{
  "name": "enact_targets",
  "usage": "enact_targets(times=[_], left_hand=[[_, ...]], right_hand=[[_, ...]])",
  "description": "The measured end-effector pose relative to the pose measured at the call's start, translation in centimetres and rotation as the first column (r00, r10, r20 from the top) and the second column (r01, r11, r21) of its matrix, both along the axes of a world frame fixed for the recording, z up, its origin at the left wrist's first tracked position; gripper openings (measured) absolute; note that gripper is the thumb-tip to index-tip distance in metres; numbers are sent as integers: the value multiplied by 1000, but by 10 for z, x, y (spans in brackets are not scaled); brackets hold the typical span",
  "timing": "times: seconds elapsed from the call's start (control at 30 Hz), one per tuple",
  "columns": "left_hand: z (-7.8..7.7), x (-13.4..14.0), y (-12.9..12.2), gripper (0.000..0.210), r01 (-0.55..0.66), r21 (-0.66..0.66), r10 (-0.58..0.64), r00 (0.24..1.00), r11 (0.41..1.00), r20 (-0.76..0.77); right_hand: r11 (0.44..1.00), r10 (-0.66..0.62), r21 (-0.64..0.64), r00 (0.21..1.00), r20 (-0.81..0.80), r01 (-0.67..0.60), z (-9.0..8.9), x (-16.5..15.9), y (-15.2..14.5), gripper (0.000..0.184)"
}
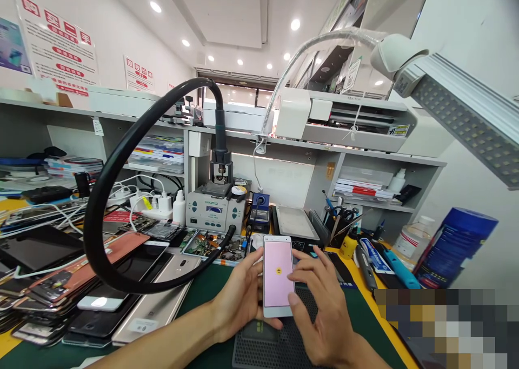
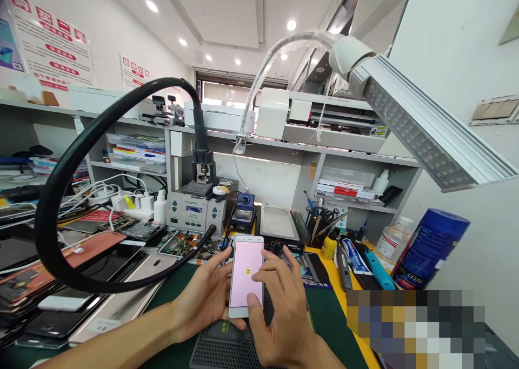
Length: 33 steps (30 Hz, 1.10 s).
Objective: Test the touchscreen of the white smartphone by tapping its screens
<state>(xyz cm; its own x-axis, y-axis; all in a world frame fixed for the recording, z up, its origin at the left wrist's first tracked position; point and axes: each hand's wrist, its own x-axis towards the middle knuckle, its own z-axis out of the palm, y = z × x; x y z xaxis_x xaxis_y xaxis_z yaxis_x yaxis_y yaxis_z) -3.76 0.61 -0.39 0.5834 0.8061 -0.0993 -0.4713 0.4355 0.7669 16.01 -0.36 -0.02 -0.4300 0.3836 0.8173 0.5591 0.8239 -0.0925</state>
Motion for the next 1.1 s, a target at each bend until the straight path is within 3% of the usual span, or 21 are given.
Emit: enact_targets(times=[0.5, 1.1], left_hand=[[0, 1, -1, 64, 20, 21, -20, 1000, 1000, -21], [0, 1, 0, 62, 12, 16, -12, 1000, 1000, -1]], right_hand=[[998, -15, -61, 993, 114, 22, -1, -2, 0, 19], [997, 52, -57, 985, 164, -43, -1, -5, -4, 24]])
